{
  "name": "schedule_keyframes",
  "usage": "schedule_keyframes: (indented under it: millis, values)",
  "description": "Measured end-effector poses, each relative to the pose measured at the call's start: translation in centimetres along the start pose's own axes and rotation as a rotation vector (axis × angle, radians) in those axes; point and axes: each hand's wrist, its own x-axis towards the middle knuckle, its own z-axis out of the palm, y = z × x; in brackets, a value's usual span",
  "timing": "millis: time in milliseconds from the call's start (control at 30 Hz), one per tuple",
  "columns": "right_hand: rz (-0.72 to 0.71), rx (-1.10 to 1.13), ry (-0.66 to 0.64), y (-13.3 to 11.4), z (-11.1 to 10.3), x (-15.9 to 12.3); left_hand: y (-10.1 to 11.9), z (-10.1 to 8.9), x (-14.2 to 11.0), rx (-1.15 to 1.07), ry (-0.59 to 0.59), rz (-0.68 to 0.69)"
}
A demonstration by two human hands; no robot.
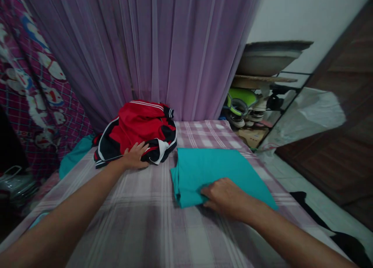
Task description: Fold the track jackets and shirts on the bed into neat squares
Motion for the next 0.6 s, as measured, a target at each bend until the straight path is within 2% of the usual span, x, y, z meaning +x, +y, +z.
schedule_keyframes:
  millis: [33, 100, 167, 200, 267, 333, 400, 467, 533, 600]
  values:
    - [-0.074, 0.09, -0.02, 0.2, -0.3, -0.3, 0.1, 0.4, -1.6, 0.002, 0.041, -0.007]
    - [-0.125, 0.217, 0.036, 2.1, -1.1, 0.6, 0.1, 1.9, -5.3, -0.001, 0.188, 0.016]
    - [0.038, 0.173, 0.247, 4.9, -1.8, 2.8, 0.1, 4.1, -9.3, -0.049, 0.316, 0.008]
    - [0.139, 0.138, 0.299, 6.3, -2.0, 4.1, 0.1, 5.4, -11.3, -0.075, 0.37, -0.015]
    - [0.312, 0.117, 0.249, 8.3, -1.9, 6.4, 0.1, 8.2, -15.0, -0.112, 0.432, -0.047]
    - [0.393, 0.111, 0.131, 9.1, -1.6, 7.5, 0.2, 10.6, -17.9, -0.142, 0.453, -0.063]
    - [0.372, 0.092, 0.091, 8.7, -1.7, 7.0, 0.4, 12.3, -19.8, -0.183, 0.512, -0.093]
    - [0.308, 0.066, 0.146, 7.4, -2.5, 5.2, 0.7, 13.0, -20.7, -0.231, 0.564, -0.119]
    - [0.216, 0.053, 0.194, 5.6, -4.2, 2.4, 1.1, 12.8, -20.9, -0.277, 0.574, -0.136]
    - [0.089, 0.101, 0.119, 3.5, -6.3, -0.7, 1.6, 12.1, -20.7, -0.316, 0.551, -0.142]
